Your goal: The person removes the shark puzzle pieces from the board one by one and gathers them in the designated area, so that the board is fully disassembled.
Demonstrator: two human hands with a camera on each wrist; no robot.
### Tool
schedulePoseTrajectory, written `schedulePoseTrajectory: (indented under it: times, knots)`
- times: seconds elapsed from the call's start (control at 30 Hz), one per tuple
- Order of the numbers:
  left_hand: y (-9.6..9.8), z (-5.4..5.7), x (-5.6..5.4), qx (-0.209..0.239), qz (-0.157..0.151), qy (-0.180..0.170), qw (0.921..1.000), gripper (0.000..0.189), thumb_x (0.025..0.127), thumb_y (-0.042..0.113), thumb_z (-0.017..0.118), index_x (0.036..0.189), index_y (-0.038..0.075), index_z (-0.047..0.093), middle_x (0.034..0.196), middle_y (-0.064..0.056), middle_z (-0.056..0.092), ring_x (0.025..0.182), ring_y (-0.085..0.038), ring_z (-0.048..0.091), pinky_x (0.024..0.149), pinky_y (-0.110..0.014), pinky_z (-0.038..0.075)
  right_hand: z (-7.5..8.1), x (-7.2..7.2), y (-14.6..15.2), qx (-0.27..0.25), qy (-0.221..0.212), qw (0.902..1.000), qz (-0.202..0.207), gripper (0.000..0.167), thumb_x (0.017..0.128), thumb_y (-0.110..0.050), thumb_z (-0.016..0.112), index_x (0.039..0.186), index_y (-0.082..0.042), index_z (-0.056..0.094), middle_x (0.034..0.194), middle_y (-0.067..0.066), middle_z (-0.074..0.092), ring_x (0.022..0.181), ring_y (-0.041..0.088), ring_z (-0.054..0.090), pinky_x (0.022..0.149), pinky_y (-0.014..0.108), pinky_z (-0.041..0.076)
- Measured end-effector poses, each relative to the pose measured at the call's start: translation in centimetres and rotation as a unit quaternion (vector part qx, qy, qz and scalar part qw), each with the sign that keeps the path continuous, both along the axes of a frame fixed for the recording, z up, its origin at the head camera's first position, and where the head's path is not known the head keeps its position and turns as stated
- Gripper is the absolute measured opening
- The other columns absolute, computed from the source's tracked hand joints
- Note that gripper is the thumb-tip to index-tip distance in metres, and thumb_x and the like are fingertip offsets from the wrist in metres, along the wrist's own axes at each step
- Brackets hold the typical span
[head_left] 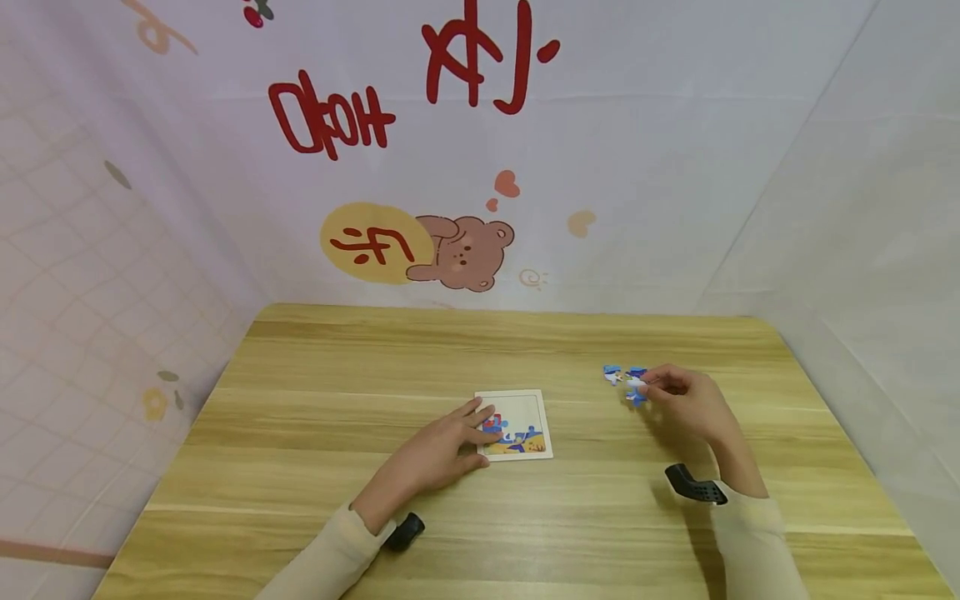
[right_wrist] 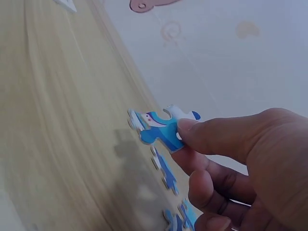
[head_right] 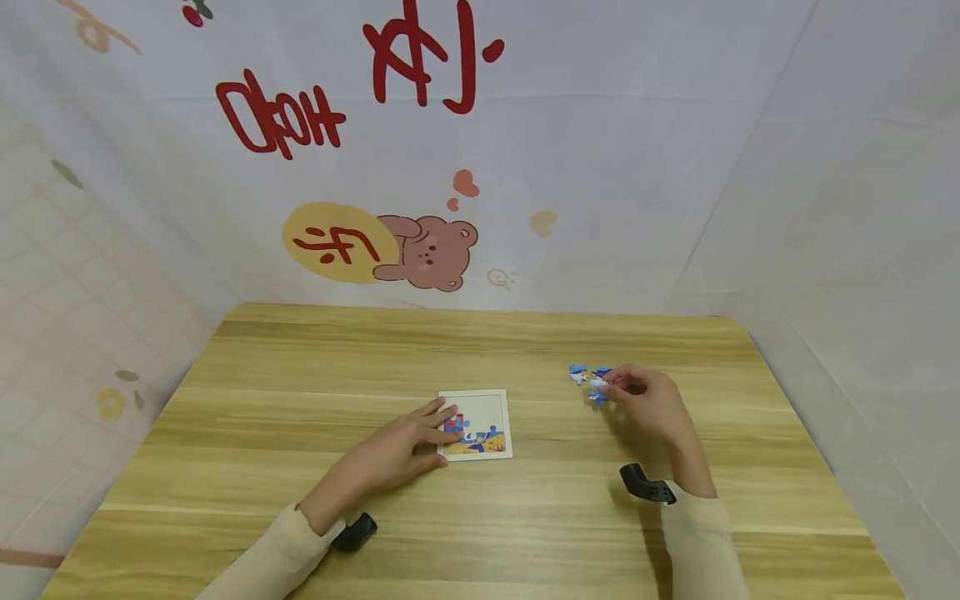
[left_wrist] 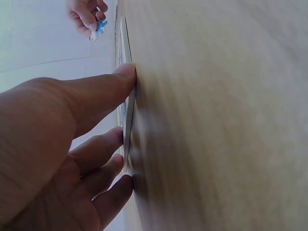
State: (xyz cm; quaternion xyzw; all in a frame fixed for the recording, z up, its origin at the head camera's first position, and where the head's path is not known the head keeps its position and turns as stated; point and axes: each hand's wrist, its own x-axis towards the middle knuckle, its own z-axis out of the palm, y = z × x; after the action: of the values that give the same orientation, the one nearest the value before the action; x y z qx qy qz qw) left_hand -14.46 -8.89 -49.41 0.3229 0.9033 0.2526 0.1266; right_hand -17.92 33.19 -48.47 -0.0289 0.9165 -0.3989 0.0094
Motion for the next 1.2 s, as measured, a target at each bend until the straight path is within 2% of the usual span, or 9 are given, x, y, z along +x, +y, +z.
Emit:
schedulePoseTrajectory:
  times: [0.27,0.37,0.53,0.73,1.03,1.2]
  knots:
    - [-0.1,0.2,0.0,-0.003,0.003,-0.002,1.0000,0.044,0.097,0.031,0.071,0.140,0.019,0.065,0.163,-0.004,0.041,0.159,-0.029,0.023,0.123,-0.053,0.034,-0.7,-0.2,1.5,0.032,-0.013,0.9992,-0.017,0.028,0.097,-0.033,0.073,0.111,-0.009,0.075,0.098,0.010,0.075,0.079,0.005,0.062,0.065,0.022,0.051]
    - [-0.1,0.1,0.1,-0.003,0.001,-0.002,1.0000,0.044,0.098,0.031,0.071,0.140,0.019,0.065,0.163,-0.004,0.041,0.159,-0.029,0.023,0.123,-0.053,0.034,-1.2,-0.2,1.7,0.052,-0.006,0.9985,-0.018,0.026,0.097,-0.033,0.072,0.110,-0.011,0.076,0.089,0.007,0.071,0.073,0.006,0.056,0.060,0.023,0.047]
    - [-0.1,0.1,0.1,-0.002,-0.001,0.000,1.0000,0.044,0.098,0.031,0.071,0.140,0.019,0.066,0.163,-0.004,0.041,0.159,-0.030,0.023,0.123,-0.054,0.034,-2.0,-0.3,1.8,0.083,0.022,0.9962,-0.016,0.021,0.096,-0.030,0.074,0.106,-0.012,0.078,0.071,0.000,0.055,0.063,0.009,0.045,0.055,0.025,0.036]
    - [-0.1,0.0,0.1,0.000,-0.001,-0.002,1.0000,0.045,0.097,0.032,0.071,0.140,0.019,0.066,0.163,-0.003,0.041,0.159,-0.029,0.022,0.123,-0.054,0.034,-2.4,-0.4,1.7,0.111,0.050,0.9924,-0.017,0.014,0.096,-0.025,0.074,0.101,-0.013,0.079,0.067,-0.002,0.049,0.058,0.009,0.041,0.053,0.025,0.032]
    - [-0.1,-0.1,0.0,0.002,-0.002,-0.004,1.0000,0.044,0.098,0.031,0.071,0.140,0.019,0.065,0.163,-0.004,0.041,0.159,-0.029,0.022,0.123,-0.053,0.034,-2.4,-0.5,1.3,0.118,0.062,0.9910,-0.017,0.014,0.096,-0.025,0.074,0.100,-0.013,0.079,0.065,-0.003,0.048,0.057,0.009,0.040,0.054,0.025,0.031]
    - [-0.1,-0.1,0.0,0.003,-0.003,-0.001,1.0000,0.045,0.098,0.031,0.071,0.141,0.019,0.065,0.163,-0.004,0.041,0.159,-0.029,0.022,0.123,-0.053,0.035,-2.0,-0.3,1.5,0.107,0.055,0.9926,-0.020,0.015,0.098,-0.026,0.072,0.101,-0.014,0.079,0.068,0.000,0.053,0.059,0.009,0.043,0.054,0.025,0.034]
